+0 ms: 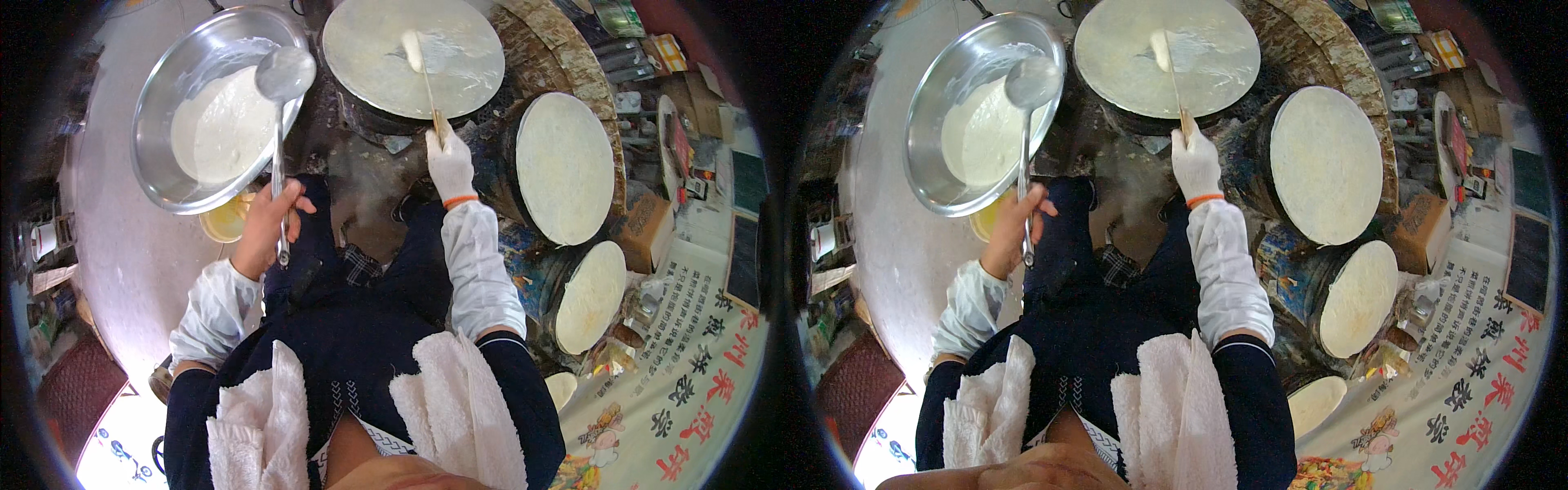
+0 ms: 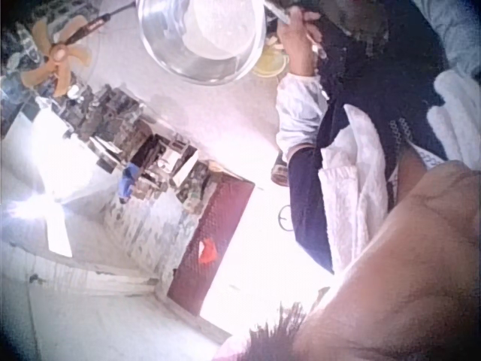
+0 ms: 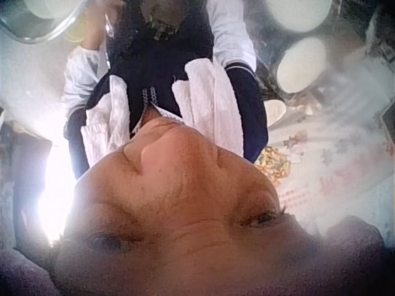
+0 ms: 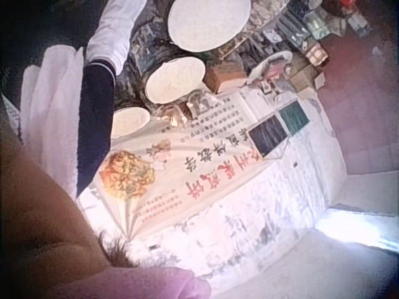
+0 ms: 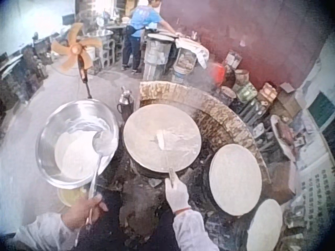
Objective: The person pours batter onto multiple hot griddles and spreads it into thin, round crepes using a wooden spreader. They continuously ladle batter from a large metal bowl and manage the cooking process across several griddles simultaneously.
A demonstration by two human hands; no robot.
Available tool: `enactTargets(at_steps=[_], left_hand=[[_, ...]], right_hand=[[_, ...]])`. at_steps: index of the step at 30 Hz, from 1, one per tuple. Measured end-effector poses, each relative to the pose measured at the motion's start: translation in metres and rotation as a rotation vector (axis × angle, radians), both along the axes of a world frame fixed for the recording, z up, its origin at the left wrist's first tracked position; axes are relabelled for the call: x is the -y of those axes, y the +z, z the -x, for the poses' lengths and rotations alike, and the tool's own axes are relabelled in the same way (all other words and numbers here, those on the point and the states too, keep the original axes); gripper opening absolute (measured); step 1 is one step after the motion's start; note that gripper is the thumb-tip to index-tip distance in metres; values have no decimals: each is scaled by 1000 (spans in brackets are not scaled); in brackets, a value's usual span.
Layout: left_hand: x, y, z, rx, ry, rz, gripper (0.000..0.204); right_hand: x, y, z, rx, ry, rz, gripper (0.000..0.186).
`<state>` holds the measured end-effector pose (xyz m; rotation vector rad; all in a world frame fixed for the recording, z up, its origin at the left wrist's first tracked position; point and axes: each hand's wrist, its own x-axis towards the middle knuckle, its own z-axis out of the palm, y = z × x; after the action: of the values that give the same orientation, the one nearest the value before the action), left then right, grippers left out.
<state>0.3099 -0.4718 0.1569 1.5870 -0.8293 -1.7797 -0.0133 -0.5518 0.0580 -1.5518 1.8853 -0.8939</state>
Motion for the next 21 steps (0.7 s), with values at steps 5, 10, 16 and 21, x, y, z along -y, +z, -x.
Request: enactTargets(at_steps=[5,10,16,21], left_hand=[[57,27,12,-139,-23,71,36],[124,21,35,-157,-67,176,34],[168,-14,70,-70,-151,178,21],[110,-44,91,-178,-112,211,20]], right_hand=[[57,11,35,-234,-139,-58,45],[19,12,24,-4,201,86,43],[-39,-4,20,143,-125,-22,46],[-34,-17,-43,448,-130,-35,46]])
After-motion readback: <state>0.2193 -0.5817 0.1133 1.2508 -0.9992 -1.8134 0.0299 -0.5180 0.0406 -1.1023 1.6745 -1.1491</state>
